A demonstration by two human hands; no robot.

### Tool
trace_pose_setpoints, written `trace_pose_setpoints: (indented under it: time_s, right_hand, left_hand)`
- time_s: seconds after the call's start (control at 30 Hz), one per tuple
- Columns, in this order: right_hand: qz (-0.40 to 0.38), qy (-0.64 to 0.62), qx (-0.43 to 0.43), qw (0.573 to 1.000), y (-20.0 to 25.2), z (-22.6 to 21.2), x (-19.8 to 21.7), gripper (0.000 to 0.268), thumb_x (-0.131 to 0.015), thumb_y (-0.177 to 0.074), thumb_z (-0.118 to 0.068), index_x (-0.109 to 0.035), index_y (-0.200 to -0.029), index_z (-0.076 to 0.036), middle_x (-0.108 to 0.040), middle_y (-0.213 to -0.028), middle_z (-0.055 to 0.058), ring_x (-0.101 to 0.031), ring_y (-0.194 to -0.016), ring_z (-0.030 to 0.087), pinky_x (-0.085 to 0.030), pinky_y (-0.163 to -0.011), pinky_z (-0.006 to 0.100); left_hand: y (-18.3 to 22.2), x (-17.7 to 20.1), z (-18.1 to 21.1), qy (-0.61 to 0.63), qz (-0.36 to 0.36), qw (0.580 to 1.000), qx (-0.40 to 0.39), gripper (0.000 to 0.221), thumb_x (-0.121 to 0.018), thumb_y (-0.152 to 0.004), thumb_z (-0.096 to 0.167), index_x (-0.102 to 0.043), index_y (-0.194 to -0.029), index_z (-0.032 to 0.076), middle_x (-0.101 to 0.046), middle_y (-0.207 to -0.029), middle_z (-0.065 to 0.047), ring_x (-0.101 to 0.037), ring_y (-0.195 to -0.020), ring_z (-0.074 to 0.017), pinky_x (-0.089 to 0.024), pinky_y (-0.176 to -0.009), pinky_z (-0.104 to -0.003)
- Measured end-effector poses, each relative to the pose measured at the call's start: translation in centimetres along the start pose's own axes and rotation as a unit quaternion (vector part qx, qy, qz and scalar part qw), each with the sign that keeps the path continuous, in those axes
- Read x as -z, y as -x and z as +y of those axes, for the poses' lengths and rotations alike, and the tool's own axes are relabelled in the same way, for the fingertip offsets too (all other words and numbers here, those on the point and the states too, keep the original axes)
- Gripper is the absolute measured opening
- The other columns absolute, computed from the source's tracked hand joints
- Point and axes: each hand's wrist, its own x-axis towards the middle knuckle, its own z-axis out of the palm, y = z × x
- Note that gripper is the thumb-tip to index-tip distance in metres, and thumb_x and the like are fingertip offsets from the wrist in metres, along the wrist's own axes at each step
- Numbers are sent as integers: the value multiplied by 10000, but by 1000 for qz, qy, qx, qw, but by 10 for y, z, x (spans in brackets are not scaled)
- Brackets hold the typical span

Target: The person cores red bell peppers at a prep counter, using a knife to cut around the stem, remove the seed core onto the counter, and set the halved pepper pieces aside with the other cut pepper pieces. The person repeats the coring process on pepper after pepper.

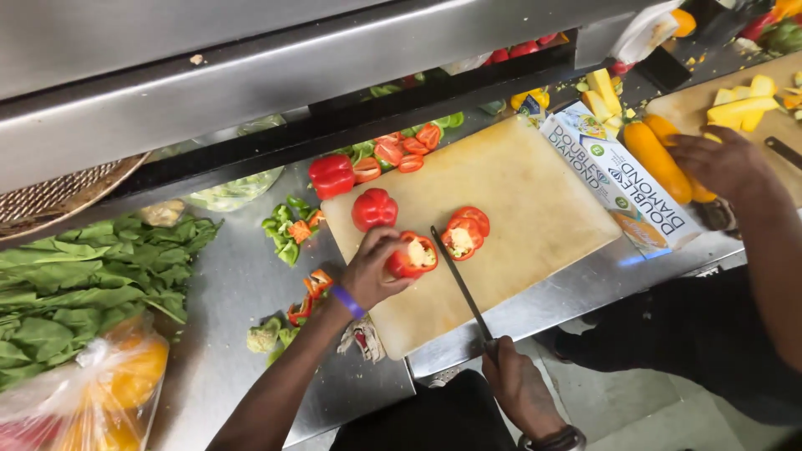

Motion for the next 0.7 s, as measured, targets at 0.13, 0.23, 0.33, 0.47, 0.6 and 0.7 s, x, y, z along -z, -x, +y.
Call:
trace_pose_setpoints:
  time_s: [0.13,0.23,0.33,0.47,0.6,0.7]
  right_hand:
    - [-38,-32,-21,999,6,-9,7,246,-635,-920,-191,-528,-1017,8,-693,-686,228,-691,-649,437,-512,-564,518]
    - [-39,55,-95,993,12,-8,12,298,-685,-892,-245,-557,-1043,-23,-715,-713,253,-691,-719,469,-515,-639,545]
    - [-77,29,-171,982,15,-13,20,290,-658,-908,-276,-557,-1046,-42,-710,-716,261,-718,-739,451,-543,-613,539]
    - [-70,4,-185,980,16,-38,35,309,-626,-949,-336,-570,-1017,-40,-720,-686,262,-723,-695,451,-518,-598,543]
    - [-114,5,-286,951,20,-46,36,344,-631,-1018,-399,-580,-1040,-59,-724,-667,284,-728,-652,420,-552,-608,530]
    - [-27,49,-153,987,35,-4,17,286,-653,-914,-334,-603,-1006,-68,-750,-725,227,-753,-762,423,-564,-604,525]
  left_hand:
    - [19,-10,-7,32,0,997,73,567,-907,-735,257,-573,-1166,106,-501,-1433,-144,-594,-1296,-318,-561,-1048,-384]
    - [0,0,23,14,28,996,78,674,-940,-687,280,-554,-1207,92,-496,-1418,-164,-536,-1338,-373,-509,-1090,-421]
    - [-16,0,14,-16,-27,983,183,904,-981,-559,355,-525,-1285,67,-520,-1356,-157,-525,-1283,-376,-446,-1091,-444]
    - [-27,-6,-17,27,-94,995,26,959,-917,-662,265,-460,-1475,42,-489,-1482,-204,-481,-1394,-380,-408,-1167,-435]
    - [-52,11,42,-82,-214,958,173,1138,-997,-572,420,-386,-1444,21,-430,-1438,-226,-367,-1372,-391,-345,-1138,-437]
    - [-44,-16,3,-67,-187,973,116,961,-896,-671,345,-442,-1465,50,-489,-1452,-184,-444,-1371,-347,-374,-1175,-409]
